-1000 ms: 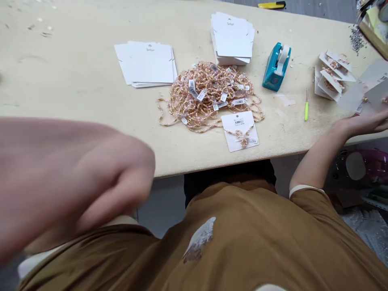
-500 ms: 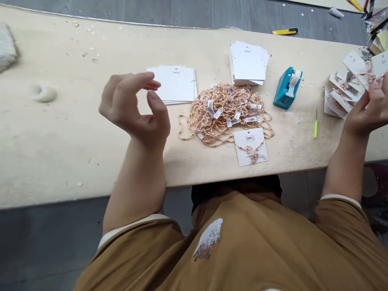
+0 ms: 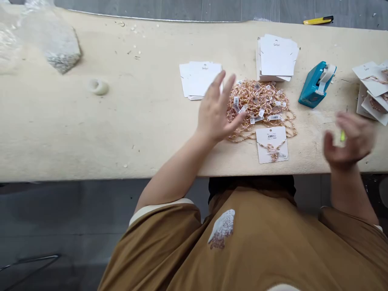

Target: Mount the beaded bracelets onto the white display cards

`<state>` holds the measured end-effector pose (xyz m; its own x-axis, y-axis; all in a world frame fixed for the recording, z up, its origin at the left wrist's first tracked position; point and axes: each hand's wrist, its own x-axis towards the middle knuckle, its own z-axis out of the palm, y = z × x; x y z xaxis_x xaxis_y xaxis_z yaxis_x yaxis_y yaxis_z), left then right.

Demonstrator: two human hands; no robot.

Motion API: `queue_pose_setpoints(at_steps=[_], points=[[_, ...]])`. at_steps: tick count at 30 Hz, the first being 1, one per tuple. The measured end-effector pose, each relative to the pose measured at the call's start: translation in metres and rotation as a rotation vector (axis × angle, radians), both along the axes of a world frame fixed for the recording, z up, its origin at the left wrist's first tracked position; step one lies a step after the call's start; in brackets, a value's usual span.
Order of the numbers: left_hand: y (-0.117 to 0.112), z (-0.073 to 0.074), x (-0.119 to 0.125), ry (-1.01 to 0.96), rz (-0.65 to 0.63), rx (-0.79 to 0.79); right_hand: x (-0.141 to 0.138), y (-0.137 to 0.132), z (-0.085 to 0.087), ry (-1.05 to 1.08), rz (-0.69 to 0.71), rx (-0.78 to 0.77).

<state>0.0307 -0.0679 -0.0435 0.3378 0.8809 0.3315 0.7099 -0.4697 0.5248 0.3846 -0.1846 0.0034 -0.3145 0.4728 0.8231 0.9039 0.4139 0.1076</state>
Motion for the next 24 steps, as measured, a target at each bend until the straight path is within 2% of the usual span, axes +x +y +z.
queue_pose_setpoints(at_steps=[2, 3, 5, 8, 10, 13, 18, 21, 23, 24], points=[[-0.003, -0.004, 0.008, 0.076, -0.111, -0.086, -0.047, -0.015, -0.004, -0.019, 0.15, -0.337], [-0.004, -0.006, 0.011, 0.103, -0.148, -0.116, -0.061, -0.019, -0.008, -0.032, 0.171, -0.516], [-0.005, -0.01, 0.013, 0.124, -0.181, -0.15, -0.073, -0.02, -0.018, -0.051, 0.188, -0.765], [-0.006, -0.013, 0.013, 0.095, -0.186, -0.152, -0.067, -0.012, -0.031, -0.073, 0.202, -0.919], [-0.005, -0.014, 0.012, 0.077, -0.188, -0.156, -0.063, -0.007, -0.033, -0.078, 0.208, -0.933], [-0.004, -0.015, 0.011, 0.062, -0.178, -0.165, -0.065, -0.007, -0.026, -0.11, 0.208, -0.886], [-0.009, -0.013, 0.015, -0.103, -0.14, -0.012, -0.075, -0.024, -0.009, -0.23, 0.218, -0.655], [-0.028, 0.001, 0.027, -0.17, -0.309, 0.031, -0.077, -0.036, -0.01, -0.28, 0.195, -0.475], [-0.045, 0.012, 0.037, -0.187, -0.48, -0.063, -0.076, -0.039, -0.014, -0.254, 0.208, -0.421], [-0.052, 0.017, 0.042, -0.23, -0.504, -0.147, -0.074, -0.04, -0.016, -0.221, 0.23, -0.426]])
